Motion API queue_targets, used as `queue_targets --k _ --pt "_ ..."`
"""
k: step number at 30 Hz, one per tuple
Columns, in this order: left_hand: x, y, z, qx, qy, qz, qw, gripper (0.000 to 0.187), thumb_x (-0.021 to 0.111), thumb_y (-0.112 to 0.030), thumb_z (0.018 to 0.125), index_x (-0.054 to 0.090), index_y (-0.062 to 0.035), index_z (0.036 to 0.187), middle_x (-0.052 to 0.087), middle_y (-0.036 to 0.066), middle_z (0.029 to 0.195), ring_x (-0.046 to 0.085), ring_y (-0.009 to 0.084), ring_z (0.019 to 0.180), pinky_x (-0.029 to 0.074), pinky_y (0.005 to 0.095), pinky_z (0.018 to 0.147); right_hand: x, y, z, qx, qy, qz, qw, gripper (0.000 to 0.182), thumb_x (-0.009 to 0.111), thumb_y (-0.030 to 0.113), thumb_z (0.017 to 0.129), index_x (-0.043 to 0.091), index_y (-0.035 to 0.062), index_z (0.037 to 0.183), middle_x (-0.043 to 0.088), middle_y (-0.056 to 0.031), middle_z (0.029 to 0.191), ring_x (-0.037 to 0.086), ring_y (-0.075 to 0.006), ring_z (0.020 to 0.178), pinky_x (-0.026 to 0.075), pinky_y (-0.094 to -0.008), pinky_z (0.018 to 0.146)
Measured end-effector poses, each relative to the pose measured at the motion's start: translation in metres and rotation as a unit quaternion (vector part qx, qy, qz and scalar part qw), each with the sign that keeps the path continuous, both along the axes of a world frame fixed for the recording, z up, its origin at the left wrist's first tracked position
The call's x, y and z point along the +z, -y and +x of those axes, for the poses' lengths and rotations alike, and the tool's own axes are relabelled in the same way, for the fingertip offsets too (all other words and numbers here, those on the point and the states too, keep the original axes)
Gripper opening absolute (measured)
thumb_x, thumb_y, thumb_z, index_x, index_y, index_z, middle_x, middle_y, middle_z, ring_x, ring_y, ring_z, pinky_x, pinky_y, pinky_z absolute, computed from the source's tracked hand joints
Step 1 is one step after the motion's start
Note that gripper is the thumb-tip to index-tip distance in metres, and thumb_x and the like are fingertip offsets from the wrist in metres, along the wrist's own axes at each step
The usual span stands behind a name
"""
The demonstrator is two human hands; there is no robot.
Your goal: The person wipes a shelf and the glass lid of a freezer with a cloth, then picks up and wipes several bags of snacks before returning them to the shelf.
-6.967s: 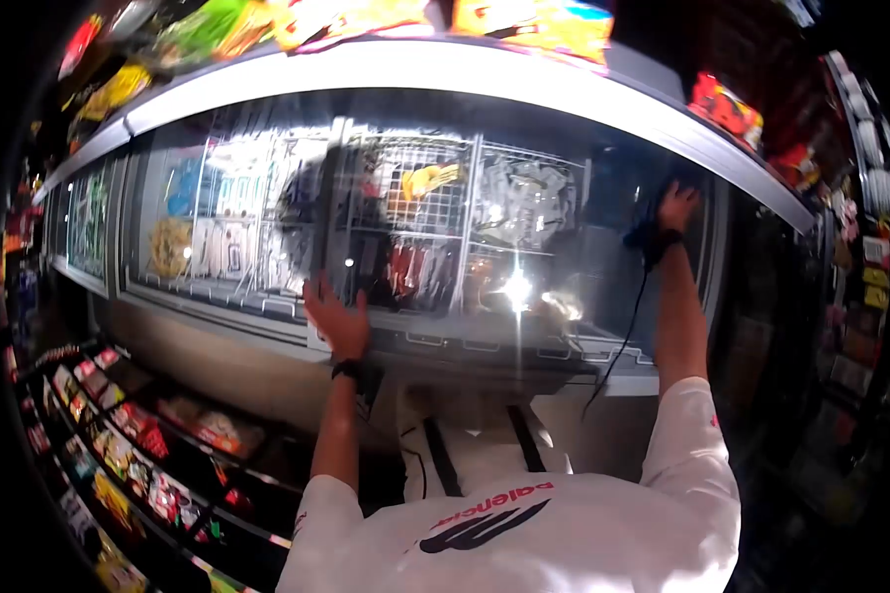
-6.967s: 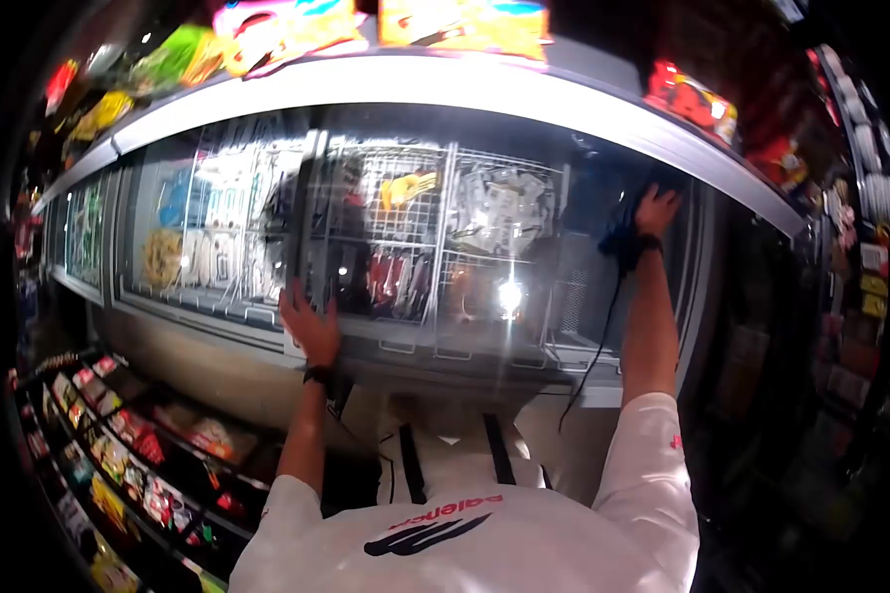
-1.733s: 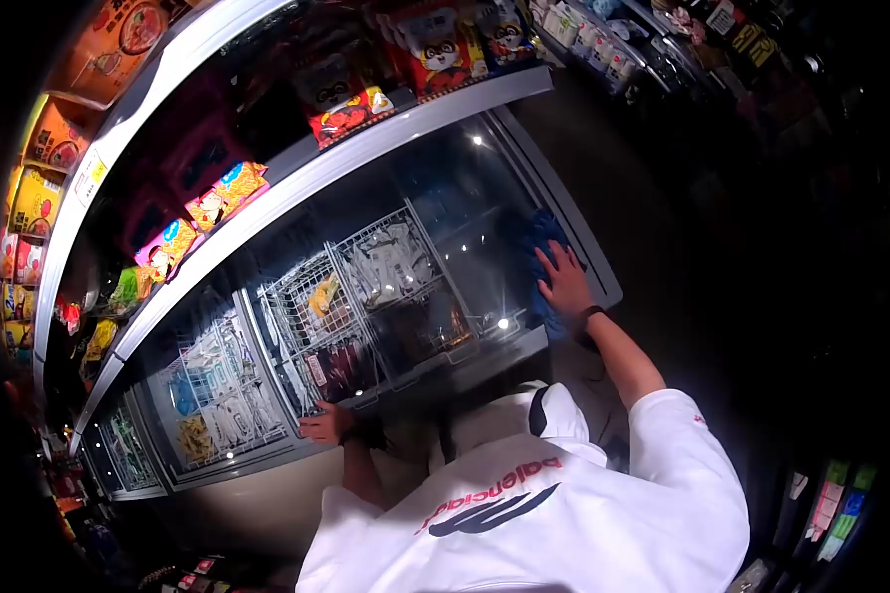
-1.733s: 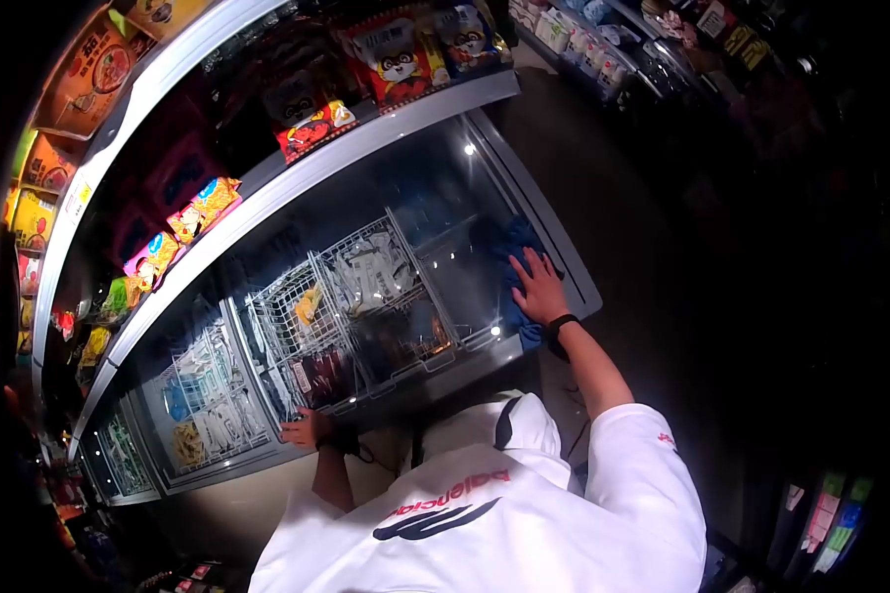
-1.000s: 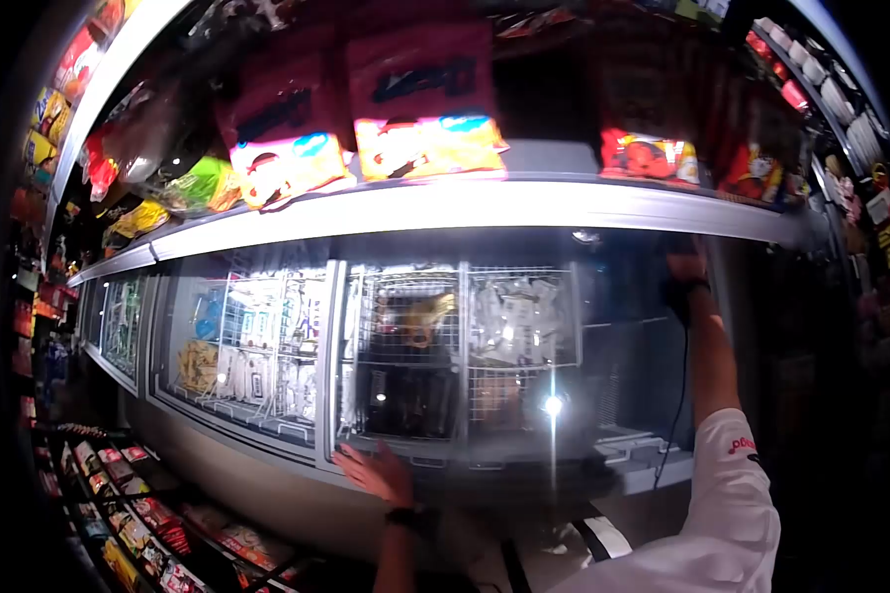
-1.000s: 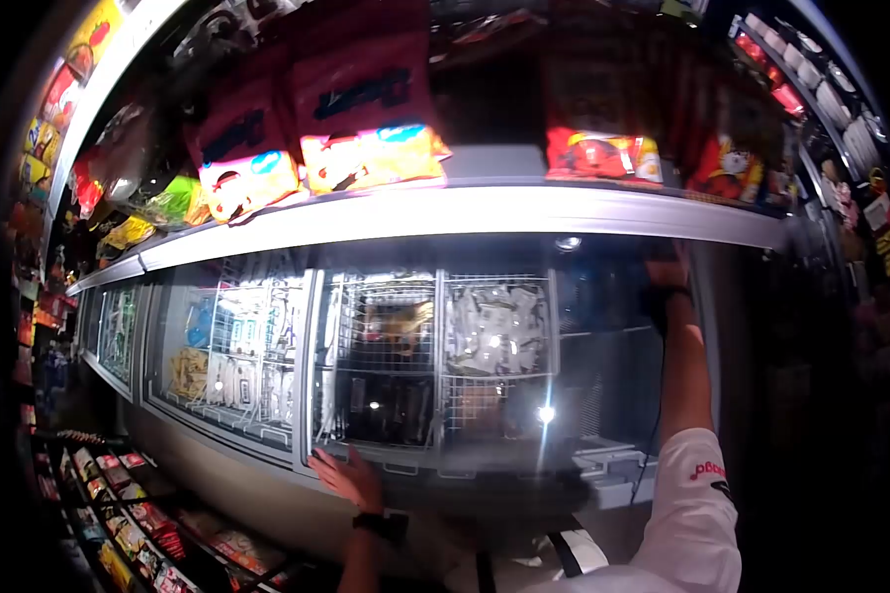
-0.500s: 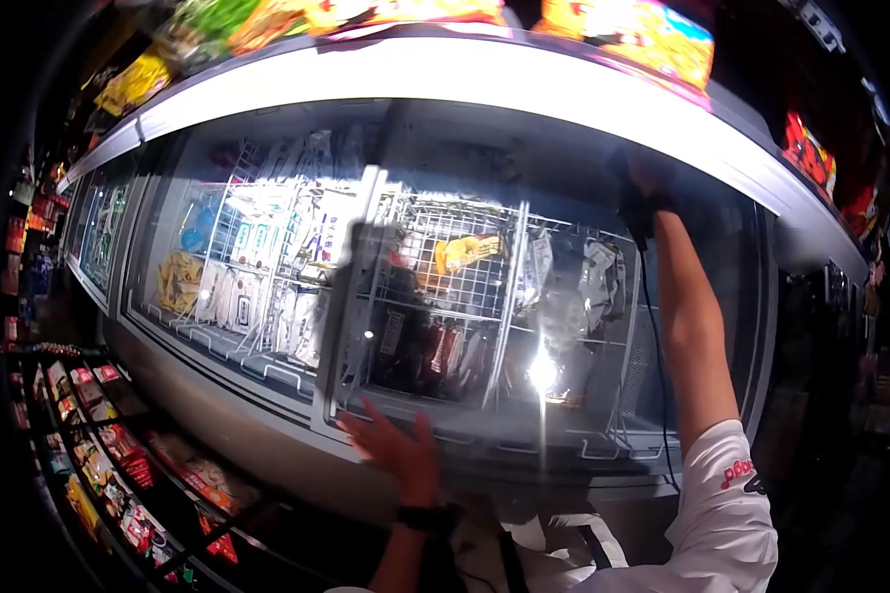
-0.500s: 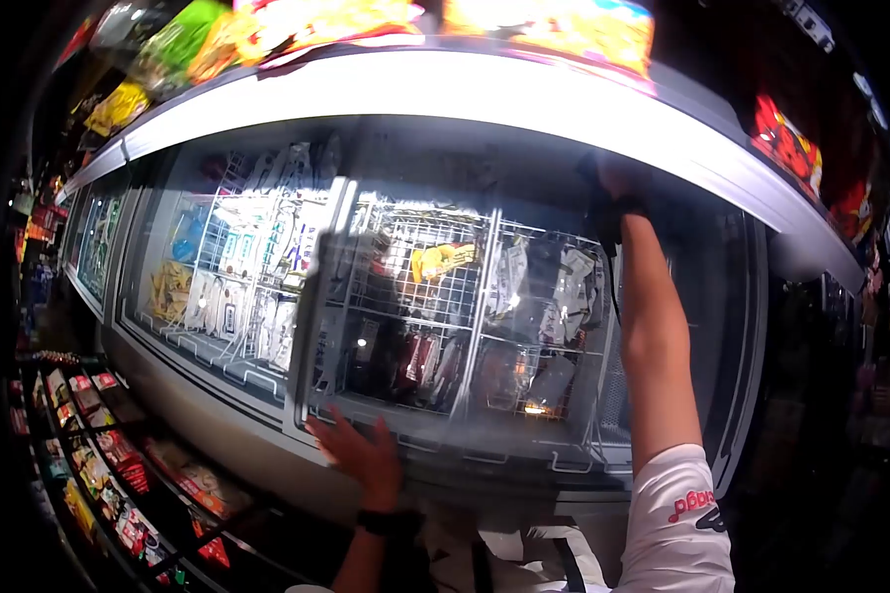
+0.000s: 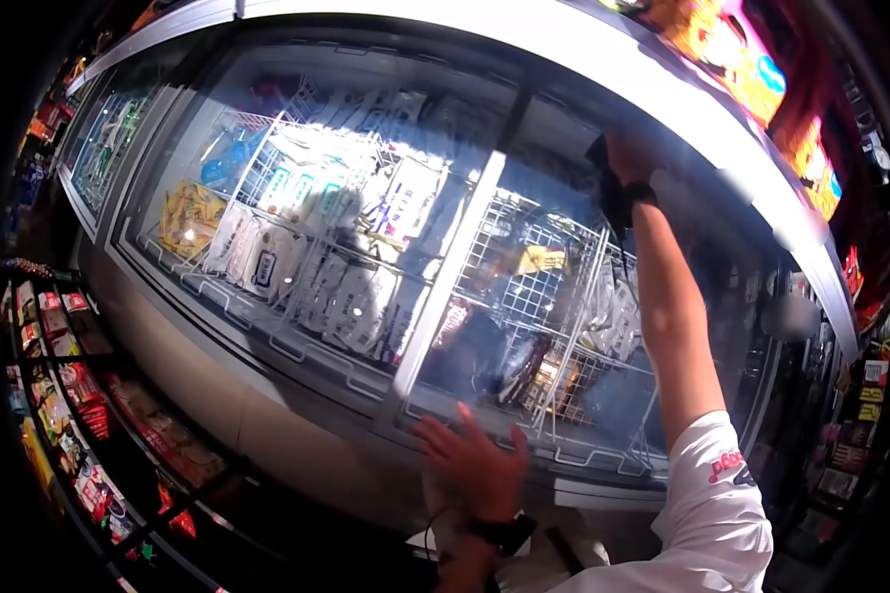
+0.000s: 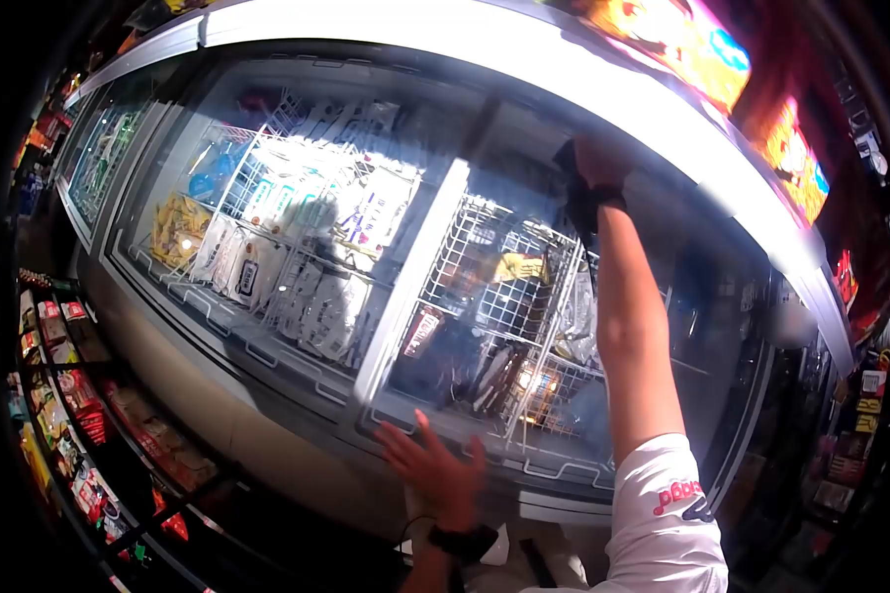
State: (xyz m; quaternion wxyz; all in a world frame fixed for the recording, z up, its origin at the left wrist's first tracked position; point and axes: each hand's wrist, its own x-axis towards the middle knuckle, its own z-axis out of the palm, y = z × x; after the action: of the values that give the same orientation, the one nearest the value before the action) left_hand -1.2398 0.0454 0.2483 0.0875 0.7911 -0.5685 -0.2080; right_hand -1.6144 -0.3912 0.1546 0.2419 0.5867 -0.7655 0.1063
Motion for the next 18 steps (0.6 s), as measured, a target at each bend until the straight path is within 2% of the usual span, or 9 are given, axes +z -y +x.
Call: queue_targets --k 3,5,6,8,9,13,15,17,18 --pt "0.002 0.002 0.000 0.003 -0.013 -0.007 1.000 0.093 0.070 -0.045 0.083 0.033 -0.0048 0.158 0.010 0.038 0.164 0.005 0.0554 0.154 0.010 0.0687 0.121 0.047 0.012 0.099 0.001 0.141 0.035 0.989 0.050 0.058 0.048 0.097 0.063 0.0119 0.132 0.066 -0.0199 0.127 0.060 -0.0417 0.115 0.047 -0.0580 0.094" --pt "-0.003 -0.002 0.000 -0.001 -0.017 -0.012 1.000 0.089 0.067 -0.047 0.084 0.036 -0.0044 0.156 0.011 0.039 0.163 0.007 0.0577 0.152 0.012 0.0720 0.118 0.012 0.038 0.119 0.153 0.050 -0.026 0.987 0.050 0.061 0.046 0.095 0.063 0.0111 0.131 0.065 -0.0216 0.125 0.059 -0.0426 0.116 0.048 -0.0576 0.094" --pt "-0.001 0.000 0.000 0.015 -0.012 -0.007 1.000 0.089 0.067 -0.047 0.085 0.036 -0.0046 0.156 0.010 0.039 0.164 0.007 0.0574 0.153 0.012 0.0719 0.118 0.021 0.036 0.152 0.190 0.182 -0.079 0.961 0.048 0.061 0.043 0.094 0.064 0.0108 0.129 0.066 -0.0218 0.120 0.060 -0.0422 0.114 0.049 -0.0572 0.095" --pt "0.004 0.003 -0.005 0.022 -0.016 0.004 1.000 0.089 0.065 -0.048 0.085 0.036 -0.0050 0.157 0.008 0.037 0.165 0.008 0.0567 0.153 0.012 0.0716 0.118 0.053 0.031 0.205 0.160 0.270 0.021 0.949 0.043 0.066 0.042 0.086 0.068 0.0099 0.114 0.066 -0.0210 0.116 0.062 -0.0433 0.107 0.050 -0.0566 0.093" --pt "0.001 -0.002 -0.008 0.009 -0.009 -0.009 1.000 0.089 0.065 -0.049 0.085 0.035 -0.0051 0.157 0.008 0.037 0.165 0.009 0.0564 0.153 0.012 0.0709 0.119 0.035 0.030 0.213 0.148 0.222 -0.068 0.961 0.044 0.068 0.042 0.082 0.068 0.0122 0.113 0.065 -0.0201 0.119 0.062 -0.0428 0.110 0.050 -0.0556 0.094" --pt "-0.007 -0.007 -0.010 -0.005 0.047 -0.058 0.997 0.088 0.060 -0.054 0.088 0.035 -0.0056 0.157 0.009 0.036 0.165 0.013 0.0546 0.153 0.014 0.0669 0.120 0.046 0.012 0.222 0.197 0.267 0.004 0.943 0.061 0.074 0.044 0.067 0.068 0.0189 0.123 0.063 -0.0154 0.124 0.055 -0.0375 0.122 0.046 -0.0535 0.101" --pt "-0.015 -0.012 -0.012 0.000 0.047 -0.085 0.995 0.086 0.059 -0.054 0.090 0.035 -0.0062 0.157 0.009 0.037 0.165 0.014 0.0539 0.153 0.015 0.0662 0.120 0.059 -0.019 0.229 0.207 0.284 -0.010 0.936 0.063 0.066 0.048 0.073 0.067 0.0197 0.130 0.060 -0.0199 0.133 0.054 -0.0393 0.124 0.046 -0.0537 0.103" --pt "-0.011 -0.014 -0.014 -0.013 0.058 -0.109 0.992 0.083 0.059 -0.054 0.092 0.036 -0.0076 0.157 0.012 0.035 0.165 0.014 0.0511 0.153 0.016 0.0653 0.121 0.050 -0.051 0.241 0.217 0.289 -0.116 0.925 0.052 0.069 0.044 0.074 0.070 0.0140 0.116 0.063 -0.0189 0.122 0.056 -0.0384 0.116 0.044 -0.0538 0.100" --pt "-0.018 -0.018 -0.015 -0.010 0.062 -0.122 0.991 0.083 0.060 -0.053 0.092 0.036 -0.0079 0.157 0.013 0.034 0.166 0.015 0.0505 0.154 0.016 0.0646 0.121 0.084 -0.075 0.234 0.170 0.422 0.178 0.873 0.057 0.068 0.046 0.077 0.067 0.0142 0.125 0.060 -0.0202 0.126 0.054 -0.0379 0.120 0.040 -0.0539 0.106"
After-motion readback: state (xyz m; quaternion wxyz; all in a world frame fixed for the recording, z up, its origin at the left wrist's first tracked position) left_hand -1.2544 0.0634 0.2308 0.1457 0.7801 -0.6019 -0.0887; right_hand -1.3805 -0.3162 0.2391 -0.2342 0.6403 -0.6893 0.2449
